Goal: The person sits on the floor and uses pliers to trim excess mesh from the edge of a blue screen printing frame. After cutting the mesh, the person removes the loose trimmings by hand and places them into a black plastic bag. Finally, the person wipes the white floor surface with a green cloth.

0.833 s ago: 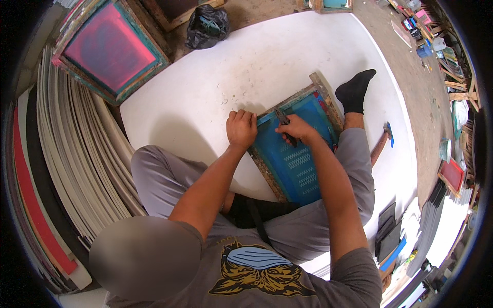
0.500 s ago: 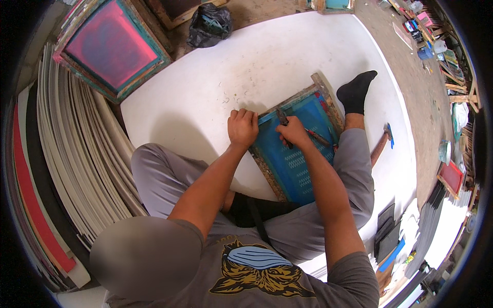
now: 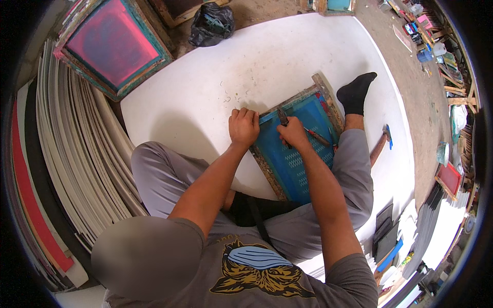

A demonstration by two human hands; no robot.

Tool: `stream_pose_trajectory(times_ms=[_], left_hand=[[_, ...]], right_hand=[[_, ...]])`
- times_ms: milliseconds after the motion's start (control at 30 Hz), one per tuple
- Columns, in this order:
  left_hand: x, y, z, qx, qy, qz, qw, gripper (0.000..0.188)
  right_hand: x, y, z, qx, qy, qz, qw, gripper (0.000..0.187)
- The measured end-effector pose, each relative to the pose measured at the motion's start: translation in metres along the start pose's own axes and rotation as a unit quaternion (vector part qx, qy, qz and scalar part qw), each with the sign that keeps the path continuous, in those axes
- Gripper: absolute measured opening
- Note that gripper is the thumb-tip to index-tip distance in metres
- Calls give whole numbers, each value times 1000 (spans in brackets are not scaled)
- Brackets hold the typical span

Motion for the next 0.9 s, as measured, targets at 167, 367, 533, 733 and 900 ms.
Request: stream_pose_trajectory(times_ms=[167,367,533,733,900], left_hand=[[0,1,0,2,-1,-2,1000,19],[1,2,0,4,-3,-4,1000,19],[1,0,0,-1,-13,15,1000,19],[41,-14,16,-39,-164,244,955,32],[70,-15,31,65,-377,577,722,32]], right_hand=[[-1,-1,-3,-92,-48,86,991,23],[10,-6,10,-170,-66,177,967,24],[25,-6,35,-209,-90,234,945,27],[52,60,54,216,-10,-150,965,26],[75,101,47,218,-12,-111,970,35]])
Point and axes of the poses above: each hand's wrist, its own z-axis away from the middle knuckle, its own y-axis out of the palm, x = y × z, the point moved 6 cm from there along -z, towards the middle knuckle, and after that the axes turned 14 degrees about y, right-handed, at the moved point
